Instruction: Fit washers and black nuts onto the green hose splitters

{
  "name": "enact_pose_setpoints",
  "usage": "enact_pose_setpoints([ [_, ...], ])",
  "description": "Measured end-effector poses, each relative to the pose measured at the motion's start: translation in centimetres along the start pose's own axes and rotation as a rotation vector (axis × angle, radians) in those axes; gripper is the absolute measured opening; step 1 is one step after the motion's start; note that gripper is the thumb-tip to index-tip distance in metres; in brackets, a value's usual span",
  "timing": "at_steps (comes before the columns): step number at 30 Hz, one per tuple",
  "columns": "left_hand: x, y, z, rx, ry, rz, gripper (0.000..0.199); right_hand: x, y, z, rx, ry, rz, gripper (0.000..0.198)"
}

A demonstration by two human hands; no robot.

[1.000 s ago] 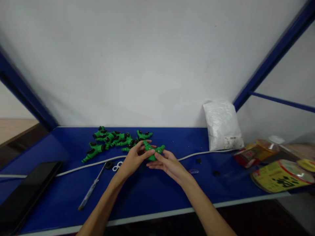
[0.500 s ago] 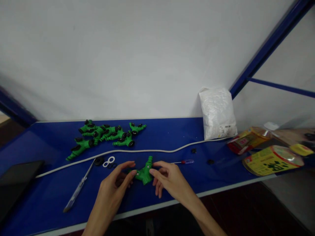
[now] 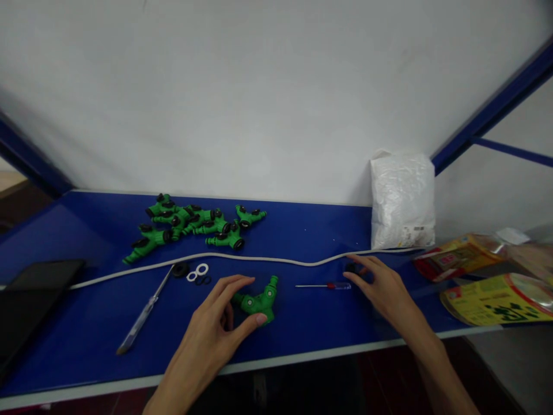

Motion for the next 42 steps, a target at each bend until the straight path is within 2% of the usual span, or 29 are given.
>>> enact_pose_setpoints([
  [3, 0.1, 0.1, -0.1, -0.023, 0.019, -0.016, 0.05, 0.0, 0.5, -0.2, -0.043, 0.018, 0.001, 0.047],
  [7, 0.2, 0.4, 0.1, -0.066, 0.063, -0.042, 0.052, -0.1, -0.9, -1.2, -0.112, 0.094, 0.05, 0.047],
  [8, 0.2, 0.5, 0.1, -0.079, 0.072, -0.045, 0.053, 0.1, -1.3, -1.5, -0.195, 0.16, 0.058, 0.046],
  [10, 0.2, 0.6, 0.0, -0.106, 0.094, -0.034, 0.055, 0.8, -1.1, -1.9, -0.52, 0.363, 0.043, 0.046],
  [13, 0.4, 0.6, 0.0, -0.155, 0.139, -0.003, 0.057, 2.3, 0.8, -4.0, -1.044, 0.6, -0.022, 0.043],
  [15, 0.7, 0.6, 0.1, -0.193, 0.167, 0.019, 0.058, 3.3, 2.5, -5.7, -1.216, 0.711, -0.086, 0.042],
  [18, 1.1, 0.6, 0.3, -0.258, 0.191, 0.063, 0.061, 4.9, 4.7, -7.8, -1.337, 0.817, -0.17, 0.044],
  [25, 2.0, 0.9, 0.4, -0.298, 0.236, 0.192, 0.052, 6.9, 6.9, -10.8, -1.456, 0.816, -0.254, 0.039],
  [34, 2.1, 0.8, -0.1, -0.245, 0.261, 0.221, 0.051, 7.2, 7.5, -12.5, -1.497, 0.779, -0.262, 0.034],
  [39, 2.1, 0.8, 0.4, -0.254, 0.269, 0.228, 0.053, 6.7, 8.7, -12.5, -1.42, 0.719, -0.271, 0.036],
  [42, 2.2, 0.8, 0.7, -0.256, 0.26, 0.218, 0.054, 6.1, 9.0, -12.5, -1.254, 0.589, -0.266, 0.035],
])
Point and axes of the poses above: each hand's wrist, its own x-axis away from the middle knuckle, its own y-axis out of the palm, z = x × y, the point moved 7 cm from there along -x, towards the middle knuckle, and after that the axes turned 2 degrees about z, right-handed, at the moved point
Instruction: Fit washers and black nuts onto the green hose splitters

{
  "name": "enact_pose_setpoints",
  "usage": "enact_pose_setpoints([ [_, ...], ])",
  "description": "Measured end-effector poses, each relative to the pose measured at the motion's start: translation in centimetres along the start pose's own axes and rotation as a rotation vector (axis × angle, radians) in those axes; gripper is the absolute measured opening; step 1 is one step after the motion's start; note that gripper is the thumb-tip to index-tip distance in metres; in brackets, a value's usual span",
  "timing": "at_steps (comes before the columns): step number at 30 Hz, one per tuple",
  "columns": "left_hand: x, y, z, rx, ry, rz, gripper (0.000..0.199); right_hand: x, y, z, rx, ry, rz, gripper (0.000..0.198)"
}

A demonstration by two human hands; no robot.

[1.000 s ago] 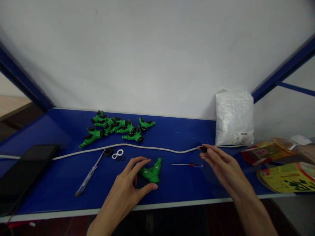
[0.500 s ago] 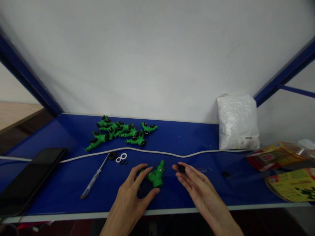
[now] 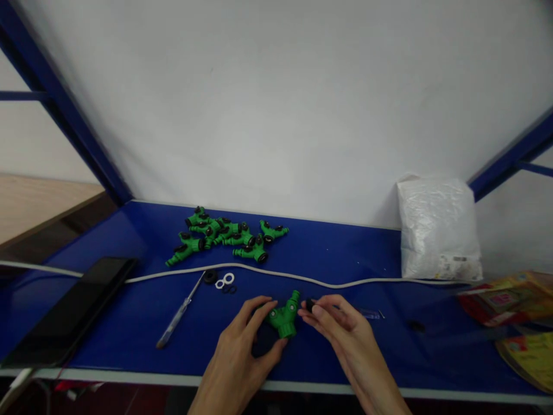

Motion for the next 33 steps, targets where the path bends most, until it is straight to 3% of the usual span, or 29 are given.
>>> enact_pose_setpoints([
  [5, -0.1, 0.1, 0.2, 0.03, -0.034, -0.045, 0.055, -0.6, 1.1, -0.9, 0.432, -0.279, -0.042, 0.03],
  [9, -0.1, 0.1, 0.2, 0.05, -0.037, -0.061, 0.055, -0.7, 2.6, -1.4, 0.642, -0.417, -0.128, 0.02],
  [13, -0.1, 0.1, 0.1, 0.048, -0.047, -0.059, 0.055, -0.6, 3.5, -2.2, 0.682, -0.492, -0.189, 0.017],
  [19, 0.0, 0.1, 0.1, 0.062, -0.036, -0.057, 0.054, 0.0, 4.7, -3.0, 0.764, -0.604, -0.317, 0.033],
  [23, 0.1, 0.2, 0.1, 0.071, -0.051, -0.081, 0.055, 0.4, 4.8, -3.3, 0.83, -0.67, -0.285, 0.023],
  [33, 0.1, 0.2, 0.0, 0.08, -0.067, -0.081, 0.057, 0.4, 4.6, -2.8, 0.781, -0.6, -0.249, 0.022],
])
Point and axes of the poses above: each hand's wrist, its own x-axis away from the middle knuckle, its own y-axis out of the palm, z = x × y, the point moved 7 cm from there along -x, towards the middle knuckle, and after that the axes turned 2 degrees about z, right-handed, at the moved point
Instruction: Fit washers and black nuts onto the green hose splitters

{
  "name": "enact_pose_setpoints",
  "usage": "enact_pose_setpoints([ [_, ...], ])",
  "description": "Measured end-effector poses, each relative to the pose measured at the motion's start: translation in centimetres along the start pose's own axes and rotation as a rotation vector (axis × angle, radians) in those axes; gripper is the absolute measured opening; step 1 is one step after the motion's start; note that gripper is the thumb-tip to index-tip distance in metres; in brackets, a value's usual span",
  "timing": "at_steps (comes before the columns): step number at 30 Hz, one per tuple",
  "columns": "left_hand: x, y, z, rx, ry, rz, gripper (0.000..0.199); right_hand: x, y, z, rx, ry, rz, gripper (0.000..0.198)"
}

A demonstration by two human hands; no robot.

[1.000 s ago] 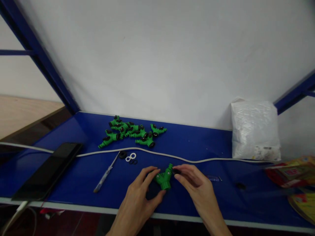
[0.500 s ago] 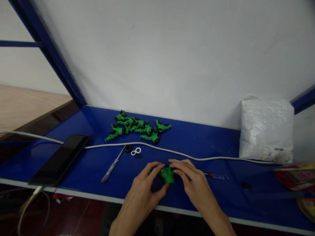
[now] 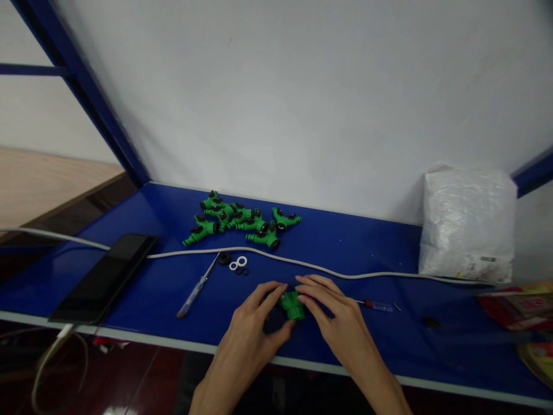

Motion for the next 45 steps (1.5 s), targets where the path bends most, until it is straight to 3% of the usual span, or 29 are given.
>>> enact_pose_setpoints([
  [6, 0.4, -0.1, -0.1, -0.029, 0.057, 0.059, 0.056, 0.0, 0.0, 0.9, -0.059, 0.032, -0.04, 0.024],
  [13, 0.2, -0.2, 0.0, -0.067, 0.154, 0.129, 0.054, 0.5, 0.1, 0.8, 0.054, -0.051, 0.114, 0.023],
  [17, 0.1, -0.3, -0.1, -0.08, 0.179, 0.148, 0.049, 1.0, -0.3, 0.1, 0.061, -0.08, 0.052, 0.026],
  [19, 0.1, -0.3, -0.1, -0.08, 0.169, 0.142, 0.049, 1.7, -2.8, 0.4, 0.133, -0.077, 0.102, 0.033],
  [23, 0.0, -0.4, 0.0, -0.078, 0.138, 0.121, 0.047, 4.4, -11.8, 3.6, 0.491, 0.059, 0.417, 0.032],
  [25, 0.1, -0.4, 0.1, -0.074, 0.139, 0.121, 0.046, 5.7, -15.2, 5.6, 0.689, 0.129, 0.457, 0.05],
  [27, 0.1, -0.4, 0.0, -0.07, 0.135, 0.124, 0.046, 6.6, -17.0, 7.4, 0.774, 0.178, 0.417, 0.06],
  [31, 0.2, -0.2, -0.3, -0.062, 0.114, 0.112, 0.047, 7.2, -16.9, 9.4, 0.771, 0.241, 0.331, 0.058],
  [38, 0.3, -0.1, -0.2, -0.059, 0.101, 0.102, 0.049, 6.0, -15.7, 10.3, 0.757, 0.274, 0.315, 0.042],
  [45, 0.3, 0.0, -0.2, -0.058, 0.089, 0.08, 0.05, 5.4, -16.4, 10.8, 0.768, 0.295, 0.292, 0.029],
])
Point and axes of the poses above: each hand's wrist, its own x-axis away from the middle knuckle, its own y-axis out of the palm, z = x × y, the point moved 7 cm from there along -x, towards the middle knuckle, and after that the axes turned 2 degrees about z, right-handed, at the moved point
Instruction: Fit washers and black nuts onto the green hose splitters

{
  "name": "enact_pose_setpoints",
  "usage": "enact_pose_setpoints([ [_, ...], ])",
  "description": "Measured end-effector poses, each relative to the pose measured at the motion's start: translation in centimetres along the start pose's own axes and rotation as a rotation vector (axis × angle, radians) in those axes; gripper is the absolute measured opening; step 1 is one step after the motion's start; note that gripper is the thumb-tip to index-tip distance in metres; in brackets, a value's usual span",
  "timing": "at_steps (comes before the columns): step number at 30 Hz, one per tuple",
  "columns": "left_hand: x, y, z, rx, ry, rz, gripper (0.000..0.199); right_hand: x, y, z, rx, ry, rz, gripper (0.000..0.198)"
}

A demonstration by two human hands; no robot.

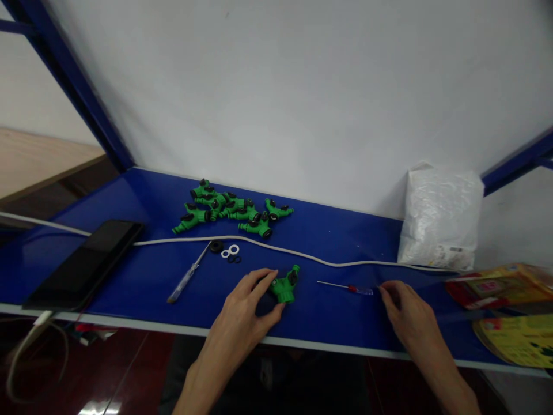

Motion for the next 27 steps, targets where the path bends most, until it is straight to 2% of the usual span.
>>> enact_pose_setpoints([
  [3, 0.1, 0.0, 0.0, 0.008, -0.001, -0.006, 0.053, -0.5, -0.7, -0.3, -0.028, 0.072, -0.004, 0.033],
  [5, 0.1, 0.0, 0.1, 0.01, -0.006, -0.014, 0.053, -0.8, -1.0, -1.5, -0.129, 0.15, -0.026, 0.038],
  [7, 0.1, 0.0, 0.1, 0.013, -0.014, -0.025, 0.053, -1.0, -1.0, -4.3, -0.303, 0.175, -0.069, 0.042],
  [11, 0.1, 0.1, 0.0, 0.025, -0.021, -0.031, 0.054, -0.7, 0.4, -11.9, -0.637, 0.12, -0.274, 0.042],
  [14, 0.1, 0.2, 0.0, 0.028, -0.016, -0.032, 0.055, -0.2, 2.0, -16.3, -0.737, 0.065, -0.415, 0.03],
  [16, 0.1, 0.3, 0.1, 0.035, -0.018, -0.04, 0.055, -0.1, 2.7, -17.9, -0.75, 0.014, -0.458, 0.023],
  [22, 0.1, 0.3, 0.1, 0.037, -0.037, -0.058, 0.058, 0.0, 3.9, -19.2, -0.695, -0.158, -0.489, 0.017],
  [27, 0.1, 0.3, 0.1, 0.046, -0.049, -0.075, 0.058, 0.0, 3.4, -19.3, -0.586, -0.292, -0.407, 0.017],
])
Point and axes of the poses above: each hand's wrist, its own x-axis away from the middle knuckle, its own y-axis out of the palm, z = x × y, the point moved 7 cm from there along -x, towards the middle knuckle, and after that the axes turned 2 degrees about z, right-handed, at the moved point
